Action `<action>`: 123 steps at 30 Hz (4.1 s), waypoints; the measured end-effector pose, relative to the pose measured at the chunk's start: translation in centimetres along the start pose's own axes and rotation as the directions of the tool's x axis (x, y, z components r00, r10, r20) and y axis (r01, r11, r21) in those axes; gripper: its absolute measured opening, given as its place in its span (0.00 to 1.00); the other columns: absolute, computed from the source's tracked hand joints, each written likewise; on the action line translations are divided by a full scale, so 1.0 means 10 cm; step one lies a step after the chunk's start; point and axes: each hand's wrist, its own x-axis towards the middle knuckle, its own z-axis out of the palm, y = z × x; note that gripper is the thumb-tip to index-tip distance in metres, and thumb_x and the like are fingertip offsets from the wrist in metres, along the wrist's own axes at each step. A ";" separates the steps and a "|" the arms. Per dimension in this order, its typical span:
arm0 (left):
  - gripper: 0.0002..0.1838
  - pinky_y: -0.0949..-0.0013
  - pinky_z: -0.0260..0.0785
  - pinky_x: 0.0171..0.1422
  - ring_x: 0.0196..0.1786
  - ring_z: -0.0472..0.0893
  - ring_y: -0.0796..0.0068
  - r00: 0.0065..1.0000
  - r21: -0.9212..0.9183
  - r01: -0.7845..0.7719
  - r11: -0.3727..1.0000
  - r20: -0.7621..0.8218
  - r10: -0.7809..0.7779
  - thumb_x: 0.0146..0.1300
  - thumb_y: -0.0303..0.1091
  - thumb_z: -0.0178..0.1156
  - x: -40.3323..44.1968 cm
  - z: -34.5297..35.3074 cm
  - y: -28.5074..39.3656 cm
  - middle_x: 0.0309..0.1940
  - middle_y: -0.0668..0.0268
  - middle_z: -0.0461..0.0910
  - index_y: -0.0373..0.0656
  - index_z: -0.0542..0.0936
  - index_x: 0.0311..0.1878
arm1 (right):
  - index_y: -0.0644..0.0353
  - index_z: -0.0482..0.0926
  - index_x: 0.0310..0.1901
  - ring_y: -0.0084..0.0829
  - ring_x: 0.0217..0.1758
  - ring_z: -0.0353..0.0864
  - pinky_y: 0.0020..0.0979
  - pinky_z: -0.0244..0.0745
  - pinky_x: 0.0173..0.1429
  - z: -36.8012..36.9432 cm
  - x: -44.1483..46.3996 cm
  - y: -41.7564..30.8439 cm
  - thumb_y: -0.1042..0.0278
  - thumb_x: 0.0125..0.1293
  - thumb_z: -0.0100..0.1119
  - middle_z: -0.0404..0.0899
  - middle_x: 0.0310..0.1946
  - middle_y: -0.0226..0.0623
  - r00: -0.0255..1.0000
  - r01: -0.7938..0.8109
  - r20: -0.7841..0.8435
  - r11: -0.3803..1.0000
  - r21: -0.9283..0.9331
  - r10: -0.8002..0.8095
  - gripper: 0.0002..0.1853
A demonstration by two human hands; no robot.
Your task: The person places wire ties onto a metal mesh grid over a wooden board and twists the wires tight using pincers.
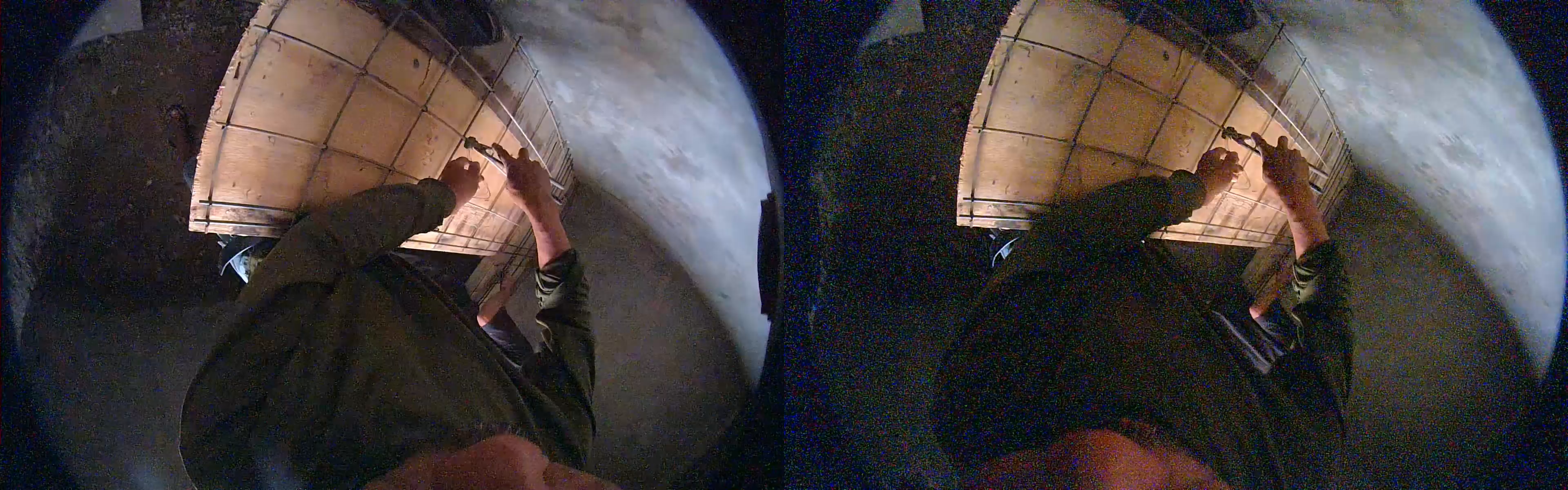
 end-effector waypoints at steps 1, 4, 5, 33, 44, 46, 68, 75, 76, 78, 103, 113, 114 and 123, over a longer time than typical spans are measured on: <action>0.06 0.67 0.72 0.30 0.31 0.80 0.67 0.963 0.356 -0.257 0.898 0.016 0.269 0.66 0.31 0.52 0.08 -0.02 -0.15 0.31 0.54 0.80 0.39 0.68 0.38 | 0.35 0.65 0.65 0.45 0.29 0.82 0.43 0.79 0.30 0.02 0.00 -0.01 0.69 0.63 0.47 0.74 0.33 0.46 1.000 0.001 0.001 1.000 -0.001 -0.001 0.27; 0.06 0.67 0.71 0.29 0.31 0.80 0.68 0.967 0.430 -0.226 0.874 -0.009 0.254 0.67 0.31 0.52 -0.04 0.04 0.05 0.30 0.55 0.80 0.40 0.67 0.39 | 0.36 0.63 0.66 0.44 0.32 0.82 0.43 0.78 0.34 0.01 -0.03 0.00 0.73 0.60 0.51 0.75 0.38 0.45 0.999 0.039 0.023 0.996 -0.083 -0.038 0.31; 0.07 0.67 0.71 0.30 0.31 0.80 0.68 0.997 0.150 0.045 0.988 -0.066 -0.036 0.67 0.33 0.52 -0.17 0.10 0.29 0.30 0.55 0.80 0.40 0.68 0.39 | 0.36 0.64 0.65 0.44 0.32 0.82 0.43 0.78 0.33 -0.01 -0.02 -0.02 0.73 0.60 0.51 0.76 0.36 0.44 0.998 0.016 0.056 0.998 -0.068 -0.012 0.31; 0.22 0.52 0.65 0.59 0.54 0.72 0.48 0.499 0.812 -0.458 -0.363 0.572 0.651 0.59 0.31 0.50 -0.58 0.07 1.24 0.50 0.46 0.71 0.34 0.68 0.57 | 0.66 0.76 0.26 0.31 0.19 0.75 0.36 0.71 0.27 -0.23 0.31 0.15 0.53 0.53 0.66 0.77 0.18 0.40 0.777 -0.253 0.615 0.826 0.503 -0.137 0.20; 0.19 0.51 0.73 0.34 0.34 0.82 0.54 0.831 0.866 -0.499 0.026 0.469 0.300 0.51 0.38 0.62 0.03 0.48 1.45 0.30 0.54 0.79 0.42 0.72 0.44 | 0.57 0.73 0.52 0.45 0.34 0.78 0.46 0.73 0.38 -0.35 -0.04 0.33 0.54 0.58 0.60 0.76 0.38 0.45 0.976 0.129 -0.174 0.992 0.000 -0.127 0.23; 0.22 0.51 0.75 0.34 0.36 0.83 0.53 0.872 0.874 -0.478 0.085 0.462 0.161 0.48 0.41 0.64 0.06 0.48 1.48 0.33 0.54 0.81 0.41 0.72 0.44 | 0.56 0.74 0.52 0.43 0.40 0.74 0.42 0.71 0.42 -0.38 -0.09 0.33 0.57 0.60 0.57 0.73 0.40 0.41 0.945 0.140 -0.275 0.979 -0.151 -0.178 0.20; 0.18 0.55 0.73 0.40 0.37 0.80 0.53 0.645 0.707 -0.703 0.074 0.590 0.485 0.52 0.31 0.60 0.12 0.41 1.20 0.32 0.55 0.78 0.39 0.70 0.46 | 0.59 0.71 0.53 0.42 0.36 0.79 0.41 0.74 0.41 -0.61 -0.03 0.22 0.56 0.65 0.54 0.77 0.33 0.47 0.994 0.088 0.052 0.984 0.155 -0.097 0.20; 0.17 0.50 0.70 0.38 0.38 0.79 0.50 0.752 0.694 -0.658 0.292 0.588 0.296 0.48 0.30 0.62 0.06 0.40 1.36 0.33 0.55 0.77 0.44 0.71 0.43 | 0.59 0.69 0.55 0.43 0.38 0.75 0.40 0.71 0.42 -0.79 -0.09 0.22 0.52 0.63 0.57 0.74 0.37 0.44 0.973 0.207 -0.069 0.962 -0.176 -0.221 0.25; 0.17 0.51 0.70 0.39 0.39 0.79 0.51 0.728 0.666 -0.681 0.303 0.577 0.369 0.48 0.30 0.62 0.07 0.40 1.29 0.33 0.55 0.77 0.43 0.72 0.42 | 0.59 0.70 0.54 0.45 0.38 0.76 0.41 0.72 0.41 -0.76 -0.11 0.22 0.52 0.63 0.57 0.74 0.37 0.44 0.974 0.204 -0.067 0.969 -0.142 -0.215 0.24; 0.17 0.51 0.70 0.39 0.39 0.79 0.51 0.680 0.658 -0.712 0.245 0.559 0.474 0.47 0.31 0.63 0.08 0.41 1.19 0.34 0.55 0.77 0.43 0.73 0.42 | 0.61 0.70 0.51 0.48 0.38 0.77 0.45 0.73 0.39 -0.76 -0.12 0.18 0.53 0.64 0.56 0.75 0.38 0.46 0.989 0.145 0.000 0.989 -0.040 -0.145 0.21; 0.12 0.52 0.70 0.37 0.35 0.80 0.54 0.612 0.679 -0.733 0.036 0.636 0.471 0.49 0.35 0.58 0.16 0.44 1.18 0.27 0.60 0.76 0.44 0.72 0.37 | 0.57 0.70 0.56 0.43 0.39 0.75 0.39 0.72 0.41 -0.65 -0.27 0.23 0.53 0.67 0.52 0.73 0.41 0.43 0.959 0.174 -0.203 0.975 -0.139 -0.200 0.21; 0.06 0.58 0.67 0.42 0.35 0.77 0.60 0.538 0.698 -0.716 0.013 0.540 0.647 0.52 0.32 0.55 -0.01 0.40 1.15 0.26 0.61 0.74 0.44 0.72 0.33 | 0.60 0.72 0.46 0.50 0.36 0.78 0.45 0.74 0.38 -0.58 -0.23 0.31 0.58 0.66 0.54 0.76 0.34 0.45 0.993 0.103 0.018 0.952 0.290 -0.113 0.14; 0.06 0.58 0.67 0.43 0.35 0.76 0.60 0.524 0.717 -0.696 -0.029 0.536 0.662 0.52 0.32 0.54 -0.01 0.40 1.16 0.27 0.62 0.74 0.44 0.72 0.33 | 0.60 0.73 0.42 0.50 0.35 0.78 0.45 0.74 0.38 -0.62 -0.21 0.30 0.59 0.66 0.55 0.77 0.33 0.44 0.992 0.046 0.093 0.928 0.369 -0.086 0.13; 0.09 0.59 0.67 0.40 0.35 0.76 0.62 0.625 0.774 -0.622 -0.116 0.580 0.522 0.53 0.32 0.56 -0.14 0.42 1.04 0.29 0.62 0.73 0.43 0.70 0.37 | 0.64 0.74 0.39 0.36 0.12 0.72 0.35 0.67 0.17 -0.37 -0.28 0.34 0.52 0.69 0.47 0.71 0.15 0.41 0.683 -0.689 0.729 0.293 0.662 -0.042 0.19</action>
